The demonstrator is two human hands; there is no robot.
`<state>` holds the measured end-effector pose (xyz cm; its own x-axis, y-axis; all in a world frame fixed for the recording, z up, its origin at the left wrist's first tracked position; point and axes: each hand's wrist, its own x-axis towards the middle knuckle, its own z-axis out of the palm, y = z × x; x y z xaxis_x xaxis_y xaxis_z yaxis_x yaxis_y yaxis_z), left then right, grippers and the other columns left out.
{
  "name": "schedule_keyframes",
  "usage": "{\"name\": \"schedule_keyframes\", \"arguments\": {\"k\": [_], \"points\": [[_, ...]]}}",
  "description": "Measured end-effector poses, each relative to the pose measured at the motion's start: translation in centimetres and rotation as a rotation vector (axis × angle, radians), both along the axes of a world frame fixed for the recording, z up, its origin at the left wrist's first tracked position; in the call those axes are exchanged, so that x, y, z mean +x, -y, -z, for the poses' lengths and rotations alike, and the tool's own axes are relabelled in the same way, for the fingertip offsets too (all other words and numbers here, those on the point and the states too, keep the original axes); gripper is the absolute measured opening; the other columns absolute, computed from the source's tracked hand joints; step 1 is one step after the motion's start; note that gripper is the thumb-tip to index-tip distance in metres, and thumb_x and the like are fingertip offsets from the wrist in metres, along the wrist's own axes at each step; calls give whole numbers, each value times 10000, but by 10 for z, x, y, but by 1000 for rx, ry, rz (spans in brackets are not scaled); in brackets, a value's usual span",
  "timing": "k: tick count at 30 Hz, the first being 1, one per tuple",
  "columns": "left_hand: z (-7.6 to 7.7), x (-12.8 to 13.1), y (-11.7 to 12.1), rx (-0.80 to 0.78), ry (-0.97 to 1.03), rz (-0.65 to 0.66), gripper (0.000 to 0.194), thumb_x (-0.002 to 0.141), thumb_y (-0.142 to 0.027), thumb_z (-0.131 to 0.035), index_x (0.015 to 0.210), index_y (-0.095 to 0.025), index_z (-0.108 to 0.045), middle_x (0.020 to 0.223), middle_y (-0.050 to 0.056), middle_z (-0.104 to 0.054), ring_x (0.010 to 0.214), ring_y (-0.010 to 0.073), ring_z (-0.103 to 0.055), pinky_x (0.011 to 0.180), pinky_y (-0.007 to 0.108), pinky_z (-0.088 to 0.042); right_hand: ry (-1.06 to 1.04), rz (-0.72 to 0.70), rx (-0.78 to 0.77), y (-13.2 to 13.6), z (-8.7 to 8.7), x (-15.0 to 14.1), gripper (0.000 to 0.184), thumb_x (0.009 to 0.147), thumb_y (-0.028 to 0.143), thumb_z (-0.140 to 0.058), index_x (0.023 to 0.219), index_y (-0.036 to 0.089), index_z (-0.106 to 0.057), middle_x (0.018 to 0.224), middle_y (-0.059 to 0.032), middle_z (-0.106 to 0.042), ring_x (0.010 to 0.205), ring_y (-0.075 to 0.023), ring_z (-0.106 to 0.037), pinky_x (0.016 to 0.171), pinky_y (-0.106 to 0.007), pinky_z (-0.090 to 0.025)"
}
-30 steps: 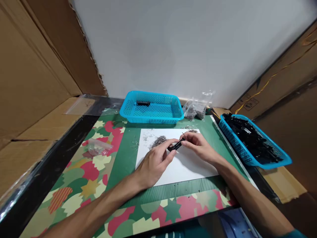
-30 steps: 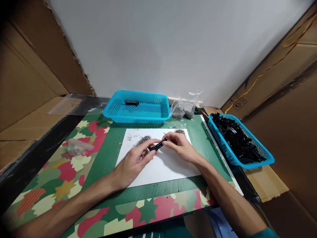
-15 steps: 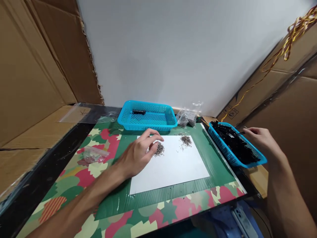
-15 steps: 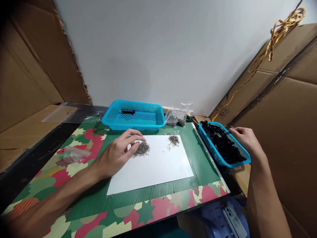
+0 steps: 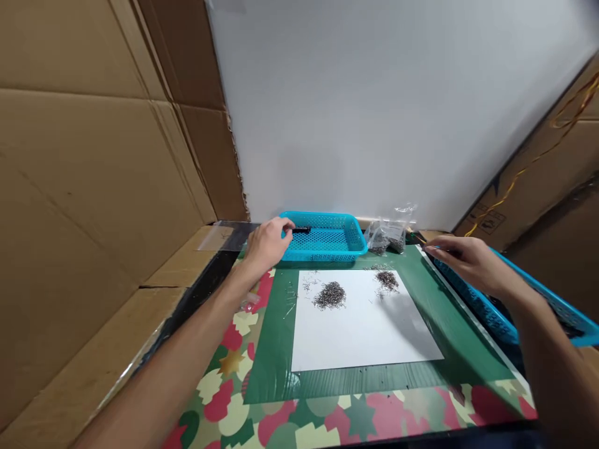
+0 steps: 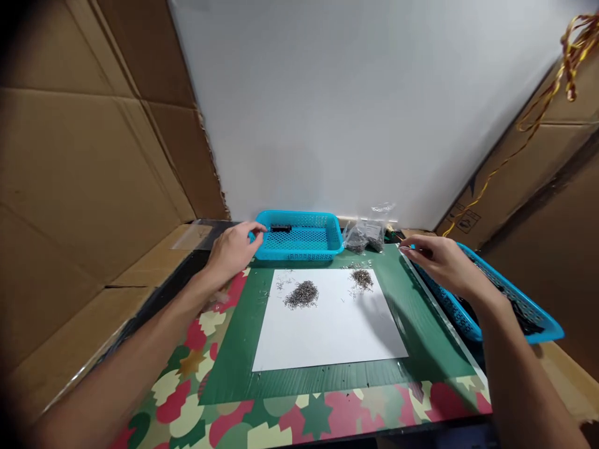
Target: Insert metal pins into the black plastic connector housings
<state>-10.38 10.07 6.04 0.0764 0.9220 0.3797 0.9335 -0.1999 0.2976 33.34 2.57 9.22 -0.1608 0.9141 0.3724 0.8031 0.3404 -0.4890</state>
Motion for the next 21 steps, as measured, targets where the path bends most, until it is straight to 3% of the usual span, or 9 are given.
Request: {"name": "schedule_keyframes", "arguments": {"k": [4, 7, 10, 14, 21], "points": [[-14, 12, -55, -101, -132, 64, 277, 977, -193, -554, 1181, -199, -741, 1235, 103, -750, 1142, 299, -670, 884, 354, -493, -10, -184, -120, -17, 23, -47, 522, 1061, 575, -418, 1023, 175, -752, 725, -30, -667, 611, -162, -543, 569, -269, -386], [-8, 25, -92, -185, -201, 78, 316, 950, -154, -614, 1248, -151, -719, 1255, 160, -731, 1170, 320, -663, 958, 408, -508, 41, -294, -163, -23, 50, -79, 451, 1096, 468, -388, 1035, 180, -729, 834, -56, -716, 716, -181, -616, 680, -281, -428], [1, 34, -115, -249, -287, 96, 323, 964, -254, -685, 1266, -141, -685, 1289, 147, -693, 1210, 305, -643, 1040, 487, -511, 165, -338, -192, -22, 74, -98, 419, 1103, 401, -384, 1007, 190, -734, 860, -81, -743, 727, -193, -644, 683, -284, -406], [8, 38, -128, -297, -378, 121, 378, 1001, -369, -665, 1314, -161, -632, 1344, 119, -635, 1182, 269, -649, 1000, 504, -561, 247, -374, -204, -18, 87, -103, 365, 1089, 350, -430, 1012, 196, -752, 859, -93, -765, 736, -207, -662, 673, -285, -378], [16, 42, -126, -307, -318, 176, 369, 1002, -364, -665, 1312, -166, -631, 1320, 115, -643, 1140, 256, -664, 958, 469, -584, 124, -327, -254, -13, 87, -120, 240, 1005, 323, -582, 1098, 217, -777, 750, -38, -744, 639, -177, -615, 623, -269, -330]]}}
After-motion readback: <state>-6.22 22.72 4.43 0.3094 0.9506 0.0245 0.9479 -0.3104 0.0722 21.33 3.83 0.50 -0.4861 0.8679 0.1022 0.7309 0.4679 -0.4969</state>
